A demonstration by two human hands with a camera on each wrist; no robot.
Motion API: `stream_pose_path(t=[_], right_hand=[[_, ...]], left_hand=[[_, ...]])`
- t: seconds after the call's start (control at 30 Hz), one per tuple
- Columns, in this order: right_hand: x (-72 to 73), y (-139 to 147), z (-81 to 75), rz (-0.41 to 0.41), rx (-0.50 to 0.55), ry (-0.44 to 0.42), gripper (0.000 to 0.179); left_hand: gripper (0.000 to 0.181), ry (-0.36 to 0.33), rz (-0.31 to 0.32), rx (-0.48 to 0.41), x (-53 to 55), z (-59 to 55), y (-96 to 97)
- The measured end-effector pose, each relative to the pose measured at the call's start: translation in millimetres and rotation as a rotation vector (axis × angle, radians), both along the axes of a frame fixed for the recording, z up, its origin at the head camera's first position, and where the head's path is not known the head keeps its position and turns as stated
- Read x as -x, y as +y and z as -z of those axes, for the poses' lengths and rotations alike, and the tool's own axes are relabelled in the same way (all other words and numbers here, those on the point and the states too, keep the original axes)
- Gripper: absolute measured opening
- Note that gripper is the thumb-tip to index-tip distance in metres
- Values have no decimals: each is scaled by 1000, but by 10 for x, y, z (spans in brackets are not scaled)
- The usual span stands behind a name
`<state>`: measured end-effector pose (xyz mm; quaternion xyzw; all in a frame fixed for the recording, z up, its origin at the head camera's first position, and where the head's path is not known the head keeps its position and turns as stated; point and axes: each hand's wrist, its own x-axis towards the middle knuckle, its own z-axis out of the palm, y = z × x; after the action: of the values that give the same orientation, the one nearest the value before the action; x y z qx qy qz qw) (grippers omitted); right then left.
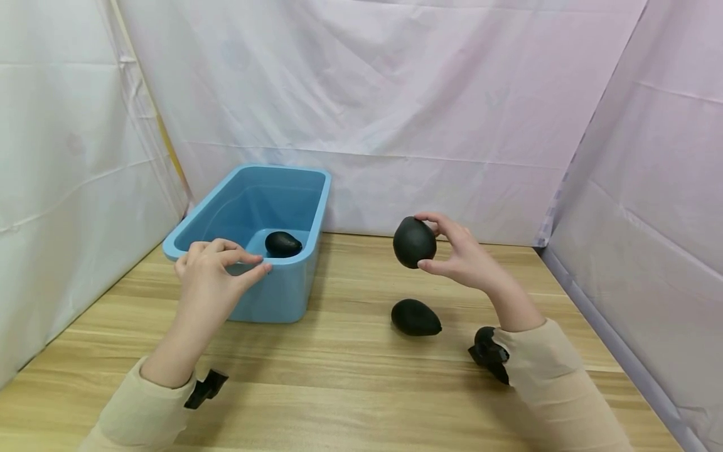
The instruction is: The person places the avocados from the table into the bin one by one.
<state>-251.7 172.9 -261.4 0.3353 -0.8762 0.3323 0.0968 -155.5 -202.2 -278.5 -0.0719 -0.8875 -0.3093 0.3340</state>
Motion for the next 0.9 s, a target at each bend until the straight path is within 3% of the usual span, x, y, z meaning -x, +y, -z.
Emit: stream_pose_path(t=[0.3,0.9], right_hand=[[-247,-330,-286,-37,35,-24,66],[-213,-675,-426,-136,132,-15,63]], left_hand=[[20,-4,-4,3,-9,8,-6],[19,-1,2,8,-6,5,-11]])
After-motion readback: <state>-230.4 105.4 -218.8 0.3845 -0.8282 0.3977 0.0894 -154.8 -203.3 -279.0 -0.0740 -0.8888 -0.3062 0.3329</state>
